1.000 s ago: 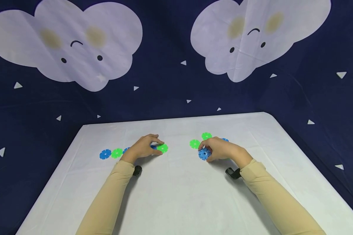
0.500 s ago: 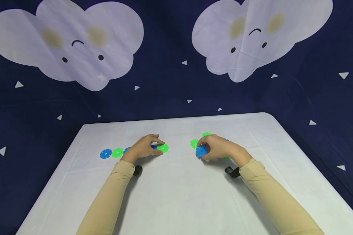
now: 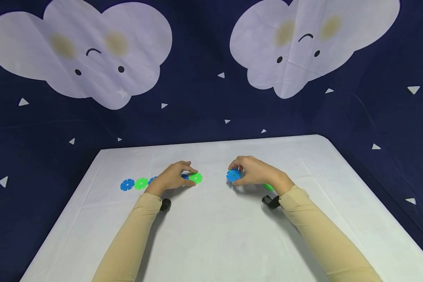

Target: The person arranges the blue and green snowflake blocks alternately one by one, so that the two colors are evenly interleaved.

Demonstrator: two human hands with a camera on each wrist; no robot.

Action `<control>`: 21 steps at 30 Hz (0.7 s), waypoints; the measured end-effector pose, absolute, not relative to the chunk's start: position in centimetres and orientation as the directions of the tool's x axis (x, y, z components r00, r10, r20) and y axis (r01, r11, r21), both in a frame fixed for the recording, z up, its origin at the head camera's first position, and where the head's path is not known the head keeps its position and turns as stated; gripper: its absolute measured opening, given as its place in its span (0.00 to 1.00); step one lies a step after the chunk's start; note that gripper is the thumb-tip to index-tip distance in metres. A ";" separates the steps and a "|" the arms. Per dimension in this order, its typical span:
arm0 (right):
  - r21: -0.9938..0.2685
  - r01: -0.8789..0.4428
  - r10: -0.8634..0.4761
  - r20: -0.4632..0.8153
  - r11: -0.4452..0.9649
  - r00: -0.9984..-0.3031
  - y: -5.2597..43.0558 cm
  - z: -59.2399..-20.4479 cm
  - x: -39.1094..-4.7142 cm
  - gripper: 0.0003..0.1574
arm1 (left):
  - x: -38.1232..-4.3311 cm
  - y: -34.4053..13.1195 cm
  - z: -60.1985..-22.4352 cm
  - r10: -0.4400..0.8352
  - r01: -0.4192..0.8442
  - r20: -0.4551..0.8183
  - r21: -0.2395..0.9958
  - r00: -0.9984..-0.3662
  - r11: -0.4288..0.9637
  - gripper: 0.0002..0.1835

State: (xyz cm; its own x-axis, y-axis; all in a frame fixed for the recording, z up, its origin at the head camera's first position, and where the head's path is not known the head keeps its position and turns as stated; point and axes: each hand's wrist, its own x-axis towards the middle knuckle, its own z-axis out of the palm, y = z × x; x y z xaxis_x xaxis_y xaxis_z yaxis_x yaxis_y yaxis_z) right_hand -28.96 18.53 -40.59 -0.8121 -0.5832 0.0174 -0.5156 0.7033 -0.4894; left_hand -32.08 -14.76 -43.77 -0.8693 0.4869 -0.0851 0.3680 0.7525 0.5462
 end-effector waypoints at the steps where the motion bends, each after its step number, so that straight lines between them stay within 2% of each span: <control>1: -0.489 -0.515 -0.583 0.017 0.704 -0.813 18.4 -40.6 -29.1 0.27 | -32.1 -14.7 -43.7 0.487 0.369 -0.084 0.546 -0.869 0.752 0.28; 12: -0.469 -0.528 -0.588 0.024 0.708 -0.809 16.6 -40.7 -30.2 0.29 | -32.1 -14.8 -43.8 0.486 0.363 -0.090 0.551 -0.869 0.751 0.28; 21: -0.427 -0.507 -0.556 0.013 0.749 -0.831 14.8 -41.1 -30.9 0.30 | -32.1 -14.8 -43.9 0.490 0.373 -0.080 0.548 -0.868 0.749 0.27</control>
